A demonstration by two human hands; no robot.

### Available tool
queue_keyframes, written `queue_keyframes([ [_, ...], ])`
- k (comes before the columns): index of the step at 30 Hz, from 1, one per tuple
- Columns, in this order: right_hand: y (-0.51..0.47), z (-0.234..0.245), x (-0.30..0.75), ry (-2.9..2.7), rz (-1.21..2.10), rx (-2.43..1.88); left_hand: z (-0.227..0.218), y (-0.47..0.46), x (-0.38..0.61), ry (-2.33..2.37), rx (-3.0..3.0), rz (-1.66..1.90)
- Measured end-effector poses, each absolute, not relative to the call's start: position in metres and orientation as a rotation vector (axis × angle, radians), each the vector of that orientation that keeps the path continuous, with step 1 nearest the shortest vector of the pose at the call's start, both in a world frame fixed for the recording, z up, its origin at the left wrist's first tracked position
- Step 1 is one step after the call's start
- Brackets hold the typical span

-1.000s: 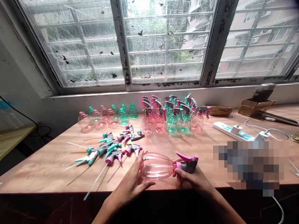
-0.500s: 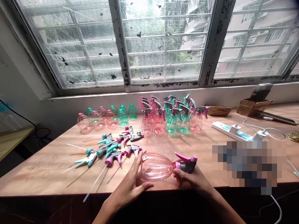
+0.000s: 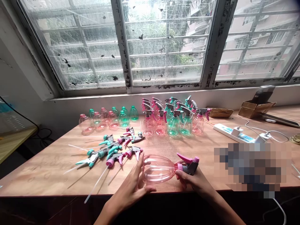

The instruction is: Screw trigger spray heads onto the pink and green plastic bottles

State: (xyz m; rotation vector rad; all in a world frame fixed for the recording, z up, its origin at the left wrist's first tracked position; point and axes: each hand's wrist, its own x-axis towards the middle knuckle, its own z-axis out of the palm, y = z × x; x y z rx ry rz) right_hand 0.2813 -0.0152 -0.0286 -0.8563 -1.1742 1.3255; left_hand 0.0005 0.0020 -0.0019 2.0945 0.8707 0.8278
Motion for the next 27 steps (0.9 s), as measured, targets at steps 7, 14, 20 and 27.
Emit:
queue_keyframes([
  [7,-0.0141,-0.0281,0.2827,-1.203,1.313,-0.831,-0.0017,-0.0013,0.0036,0.919,2.050,0.823],
  [14,-0.0141,-0.0284,0.2842,-1.215,1.333,-0.827,-0.0065,0.0027,0.0023,0.929,2.143,0.834],
  [20,-0.0152,-0.0267,0.2832,-1.191,1.336,-0.813,0.0008,-0.0003,0.0040,0.890,2.066,0.868],
  [27,-0.0171,-0.0224,0.2831,-1.158,1.371,-0.797,0.0003,-0.0003,0.0039,0.908,1.983,0.848],
])
